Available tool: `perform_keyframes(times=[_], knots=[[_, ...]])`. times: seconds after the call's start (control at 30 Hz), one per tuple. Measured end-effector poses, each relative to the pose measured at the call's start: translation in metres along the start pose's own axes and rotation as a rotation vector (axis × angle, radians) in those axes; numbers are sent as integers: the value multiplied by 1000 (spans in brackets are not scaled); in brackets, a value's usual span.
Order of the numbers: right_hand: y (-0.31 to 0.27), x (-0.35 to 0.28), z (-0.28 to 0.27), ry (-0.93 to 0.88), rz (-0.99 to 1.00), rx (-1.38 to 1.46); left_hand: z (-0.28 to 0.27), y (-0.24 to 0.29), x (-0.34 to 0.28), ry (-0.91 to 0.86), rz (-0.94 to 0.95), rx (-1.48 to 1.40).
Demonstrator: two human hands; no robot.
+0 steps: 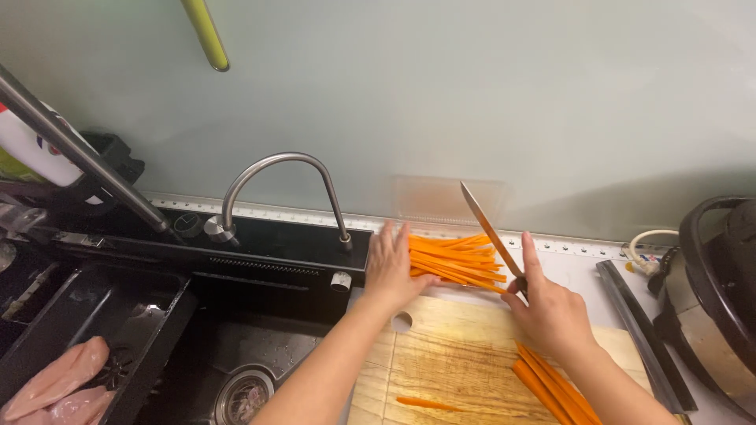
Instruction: Cutting a carrot into thin strips using a cleaver on a wooden cutting board.
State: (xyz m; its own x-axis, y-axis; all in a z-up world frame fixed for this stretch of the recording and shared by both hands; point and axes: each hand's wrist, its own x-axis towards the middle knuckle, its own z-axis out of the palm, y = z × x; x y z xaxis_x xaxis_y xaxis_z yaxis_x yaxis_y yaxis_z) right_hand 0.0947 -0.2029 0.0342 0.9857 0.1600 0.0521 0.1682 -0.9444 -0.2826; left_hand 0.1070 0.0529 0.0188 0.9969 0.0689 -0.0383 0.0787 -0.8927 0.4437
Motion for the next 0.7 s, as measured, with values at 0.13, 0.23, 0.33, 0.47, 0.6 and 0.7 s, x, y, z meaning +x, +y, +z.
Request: perform_keyframes(times=[0.13,0.23,0.33,0.47,0.6,0.7], knots=[[-5,16,12,21,-45,7,37,-17,1,121,181,-250],[-8,24,18,39,-41,33,28,-10,-7,93,205,-311],[-10,28,22,100,12,68,35,-15,-5,93,275,-297],[-17,29,20,91,147,86,41,-9,-6,76,113,-67],[-16,29,20,95,210,106,47,-10,-2,8,141,-10],[-21,25,7,84,232,98,38,-15,-9,72,183,-109]])
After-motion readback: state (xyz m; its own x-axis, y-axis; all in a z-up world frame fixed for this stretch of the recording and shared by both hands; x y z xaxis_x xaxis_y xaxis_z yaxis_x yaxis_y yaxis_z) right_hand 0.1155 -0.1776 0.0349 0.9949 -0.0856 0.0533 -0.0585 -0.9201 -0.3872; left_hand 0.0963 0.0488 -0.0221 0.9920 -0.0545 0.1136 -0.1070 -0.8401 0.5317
